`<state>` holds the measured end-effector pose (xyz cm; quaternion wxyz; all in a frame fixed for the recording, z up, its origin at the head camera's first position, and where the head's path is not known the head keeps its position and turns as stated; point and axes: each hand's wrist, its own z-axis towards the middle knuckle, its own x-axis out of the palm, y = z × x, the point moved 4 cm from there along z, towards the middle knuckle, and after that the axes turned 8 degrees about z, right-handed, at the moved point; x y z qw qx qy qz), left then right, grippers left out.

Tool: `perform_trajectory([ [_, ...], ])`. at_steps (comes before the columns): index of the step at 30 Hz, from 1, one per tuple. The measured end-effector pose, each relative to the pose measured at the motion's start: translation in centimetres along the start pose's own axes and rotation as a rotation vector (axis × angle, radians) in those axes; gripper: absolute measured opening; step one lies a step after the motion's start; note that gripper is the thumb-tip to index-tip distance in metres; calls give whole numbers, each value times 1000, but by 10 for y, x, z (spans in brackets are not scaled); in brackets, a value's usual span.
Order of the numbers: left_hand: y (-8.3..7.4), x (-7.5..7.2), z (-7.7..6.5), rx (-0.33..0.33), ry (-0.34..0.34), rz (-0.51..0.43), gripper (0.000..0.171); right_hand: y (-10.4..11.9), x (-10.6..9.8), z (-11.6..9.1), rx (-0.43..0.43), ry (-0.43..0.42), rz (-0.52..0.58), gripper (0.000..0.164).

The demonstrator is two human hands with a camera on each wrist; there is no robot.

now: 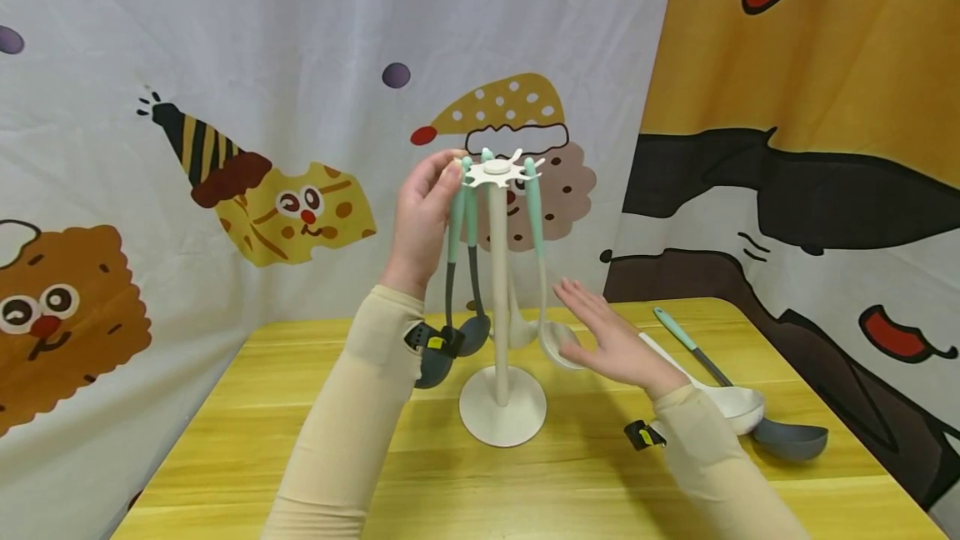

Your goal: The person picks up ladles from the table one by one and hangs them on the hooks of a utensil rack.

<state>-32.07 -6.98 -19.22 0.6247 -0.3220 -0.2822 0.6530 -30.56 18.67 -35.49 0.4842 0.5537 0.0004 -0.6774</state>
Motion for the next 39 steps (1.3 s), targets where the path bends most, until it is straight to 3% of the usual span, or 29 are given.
perform_trajectory([
  [24, -1, -1, 0, -2, 7, 5, 38, -38, 0, -23, 73, 70, -111, 99],
  [39, 0, -1, 0, -8, 9, 5, 37, -71, 0, -34, 209, 65, -157, 97],
])
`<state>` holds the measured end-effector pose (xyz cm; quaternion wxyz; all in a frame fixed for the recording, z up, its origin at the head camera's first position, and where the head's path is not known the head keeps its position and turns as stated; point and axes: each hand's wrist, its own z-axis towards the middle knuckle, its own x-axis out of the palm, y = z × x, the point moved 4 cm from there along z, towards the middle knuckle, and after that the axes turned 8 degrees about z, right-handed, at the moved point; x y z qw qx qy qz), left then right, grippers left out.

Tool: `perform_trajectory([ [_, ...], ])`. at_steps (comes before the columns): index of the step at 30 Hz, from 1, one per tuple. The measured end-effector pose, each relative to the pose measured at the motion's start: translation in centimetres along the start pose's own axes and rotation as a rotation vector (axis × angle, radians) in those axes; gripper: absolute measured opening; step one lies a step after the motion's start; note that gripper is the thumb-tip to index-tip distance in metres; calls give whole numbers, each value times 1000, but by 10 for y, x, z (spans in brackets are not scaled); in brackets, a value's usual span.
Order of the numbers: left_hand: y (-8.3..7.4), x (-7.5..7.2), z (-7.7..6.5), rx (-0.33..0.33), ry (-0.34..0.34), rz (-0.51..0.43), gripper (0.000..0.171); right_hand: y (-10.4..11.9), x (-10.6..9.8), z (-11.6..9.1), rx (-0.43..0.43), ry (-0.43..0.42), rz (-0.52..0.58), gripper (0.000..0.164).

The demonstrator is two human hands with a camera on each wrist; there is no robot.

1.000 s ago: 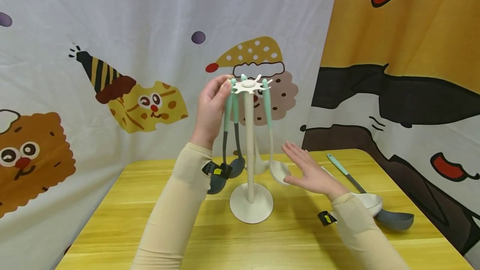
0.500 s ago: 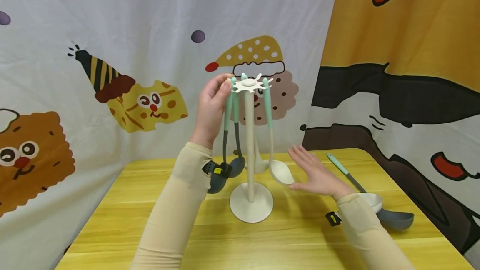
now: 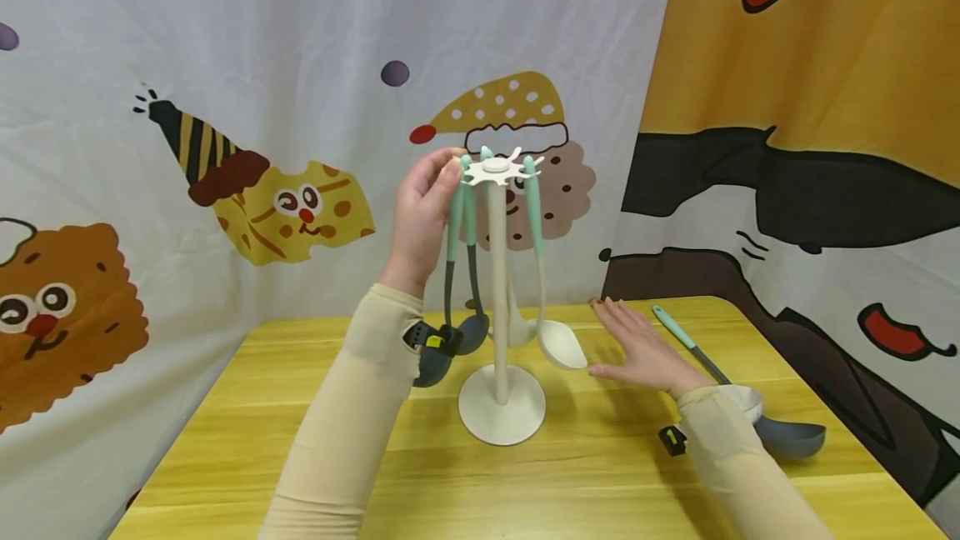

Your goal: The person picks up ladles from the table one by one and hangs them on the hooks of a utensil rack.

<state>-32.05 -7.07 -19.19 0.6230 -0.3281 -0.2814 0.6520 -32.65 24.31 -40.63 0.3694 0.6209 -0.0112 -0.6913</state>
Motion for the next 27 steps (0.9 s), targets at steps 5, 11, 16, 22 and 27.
perform_trajectory([
  [5, 0, 1, 0, -7, 2, -4, 37, -10, 2, -3, 25, -21, 1, 94],
  [11, -1, 0, 0, 0, -2, -14, 35, -20, 3, -3, 27, -55, -7, 92],
  [16, 0, 0, 0, 8, -2, -7, 36, -28, 4, -4, 18, -67, -20, 90],
  [22, 0, 0, 0, 15, 0, -2, 39, -35, 4, -4, 4, -108, -18, 90],
  [27, 0, 0, 0, 9, -3, -3, 37, -43, 3, -8, 120, -122, -56, 78],
])
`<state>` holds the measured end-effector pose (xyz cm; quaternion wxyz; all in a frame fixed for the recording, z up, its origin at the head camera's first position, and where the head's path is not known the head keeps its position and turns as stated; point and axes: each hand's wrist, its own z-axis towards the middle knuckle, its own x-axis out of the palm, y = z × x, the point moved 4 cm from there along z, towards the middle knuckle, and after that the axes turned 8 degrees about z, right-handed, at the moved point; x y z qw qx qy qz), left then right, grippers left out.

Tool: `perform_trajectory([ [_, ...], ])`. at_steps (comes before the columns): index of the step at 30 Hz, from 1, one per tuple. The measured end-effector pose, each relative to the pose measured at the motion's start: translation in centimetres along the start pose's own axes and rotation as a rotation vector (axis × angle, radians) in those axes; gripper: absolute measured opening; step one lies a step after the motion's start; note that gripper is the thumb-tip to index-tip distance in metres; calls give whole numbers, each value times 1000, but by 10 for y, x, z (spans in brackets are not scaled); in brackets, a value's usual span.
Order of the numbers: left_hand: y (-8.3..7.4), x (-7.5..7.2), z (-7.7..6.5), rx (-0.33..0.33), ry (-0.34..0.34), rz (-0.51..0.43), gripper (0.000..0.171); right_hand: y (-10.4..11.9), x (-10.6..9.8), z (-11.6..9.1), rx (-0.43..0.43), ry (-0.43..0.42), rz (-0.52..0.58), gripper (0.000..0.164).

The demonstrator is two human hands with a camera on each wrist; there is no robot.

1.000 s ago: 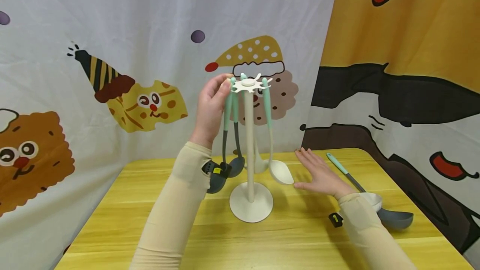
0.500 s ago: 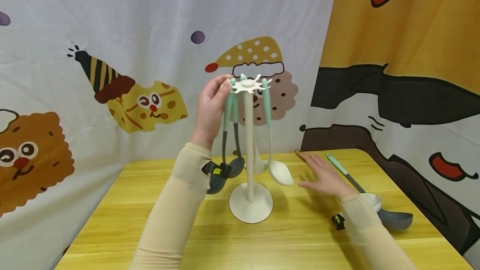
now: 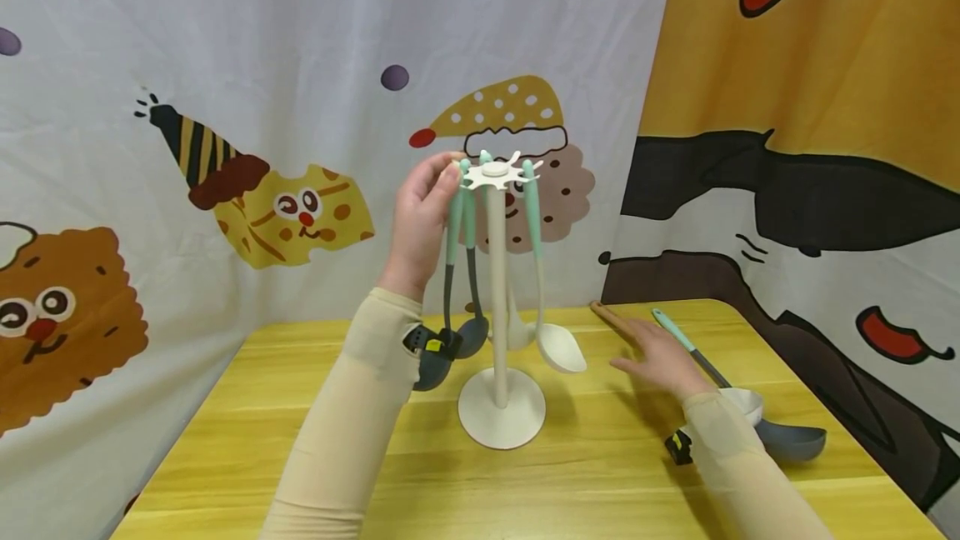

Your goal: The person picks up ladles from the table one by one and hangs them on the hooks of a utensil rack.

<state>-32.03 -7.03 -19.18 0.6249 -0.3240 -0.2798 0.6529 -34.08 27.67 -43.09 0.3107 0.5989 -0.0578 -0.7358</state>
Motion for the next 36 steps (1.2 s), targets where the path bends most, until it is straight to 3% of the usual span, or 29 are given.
perform_trajectory([
  [7, 0, 0, -1, -3, 1, 3, 37, -11, 0, -5, 189, 19, -28, 76],
  [14, 0, 0, -1, -1, 5, -4, 39, -21, 0, -7, 307, 10, -65, 58],
  [24, 1, 0, 0, 0, 0, -5, 37, -25, -4, -8, 379, 4, -85, 16],
  [36, 1, 0, -1, 0, 2, -7, 39, -32, -1, -9, 467, 35, -70, 11],
])
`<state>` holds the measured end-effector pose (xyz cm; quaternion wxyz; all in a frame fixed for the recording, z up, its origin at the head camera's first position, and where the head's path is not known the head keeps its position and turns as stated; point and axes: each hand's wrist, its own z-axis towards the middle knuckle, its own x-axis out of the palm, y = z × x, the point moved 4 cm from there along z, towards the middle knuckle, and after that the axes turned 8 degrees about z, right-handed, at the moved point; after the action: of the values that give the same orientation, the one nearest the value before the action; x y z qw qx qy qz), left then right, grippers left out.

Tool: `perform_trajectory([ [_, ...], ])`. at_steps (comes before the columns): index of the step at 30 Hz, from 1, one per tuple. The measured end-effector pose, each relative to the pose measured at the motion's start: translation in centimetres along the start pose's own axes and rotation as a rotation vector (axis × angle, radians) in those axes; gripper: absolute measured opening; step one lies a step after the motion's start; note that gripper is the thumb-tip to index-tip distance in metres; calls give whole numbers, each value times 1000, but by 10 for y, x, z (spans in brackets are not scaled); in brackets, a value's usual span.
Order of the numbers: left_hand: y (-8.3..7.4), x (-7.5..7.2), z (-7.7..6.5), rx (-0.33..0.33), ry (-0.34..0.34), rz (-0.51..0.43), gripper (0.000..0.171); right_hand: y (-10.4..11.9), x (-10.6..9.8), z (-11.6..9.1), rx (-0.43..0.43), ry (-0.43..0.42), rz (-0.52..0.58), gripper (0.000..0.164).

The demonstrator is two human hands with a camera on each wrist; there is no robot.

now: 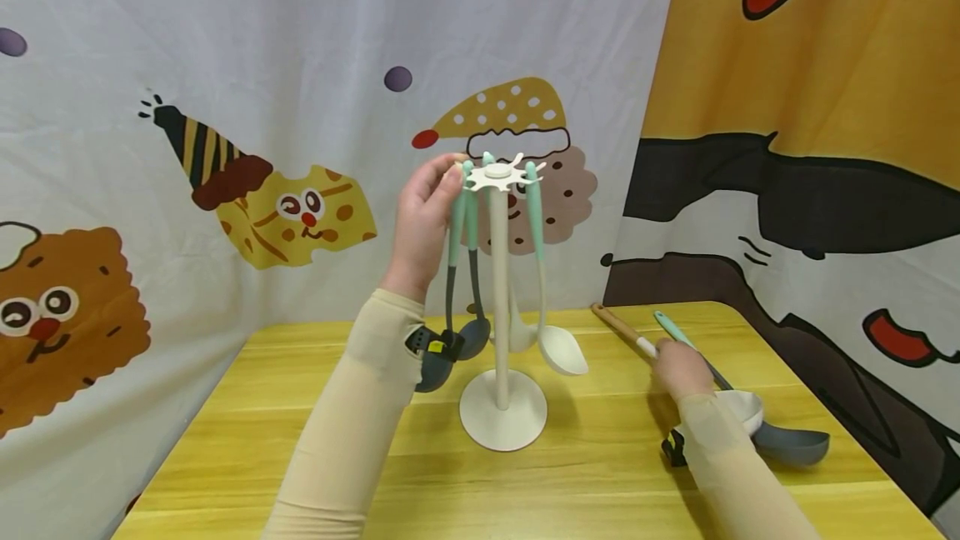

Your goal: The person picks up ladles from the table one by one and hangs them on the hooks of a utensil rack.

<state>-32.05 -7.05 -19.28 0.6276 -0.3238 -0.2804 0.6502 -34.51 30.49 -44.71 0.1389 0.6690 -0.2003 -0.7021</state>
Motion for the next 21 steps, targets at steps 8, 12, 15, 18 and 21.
perform_trajectory([
  [8, 1, 1, 0, 0, 2, -1, 38, -2, 3, -1, 32, 26, 9, 16],
  [12, 1, 1, 0, 6, 1, -2, 39, 0, 4, -2, 15, 17, 17, 20],
  [15, 1, 1, 0, 6, 0, -2, 38, 2, 6, -3, 0, 20, 23, 24],
  [18, 0, 1, 0, 4, -1, -1, 37, 4, 6, -4, -16, 19, 37, 27],
  [21, 0, 0, 1, 1, -3, 3, 37, 7, 4, -5, -28, 4, 57, 27],
])
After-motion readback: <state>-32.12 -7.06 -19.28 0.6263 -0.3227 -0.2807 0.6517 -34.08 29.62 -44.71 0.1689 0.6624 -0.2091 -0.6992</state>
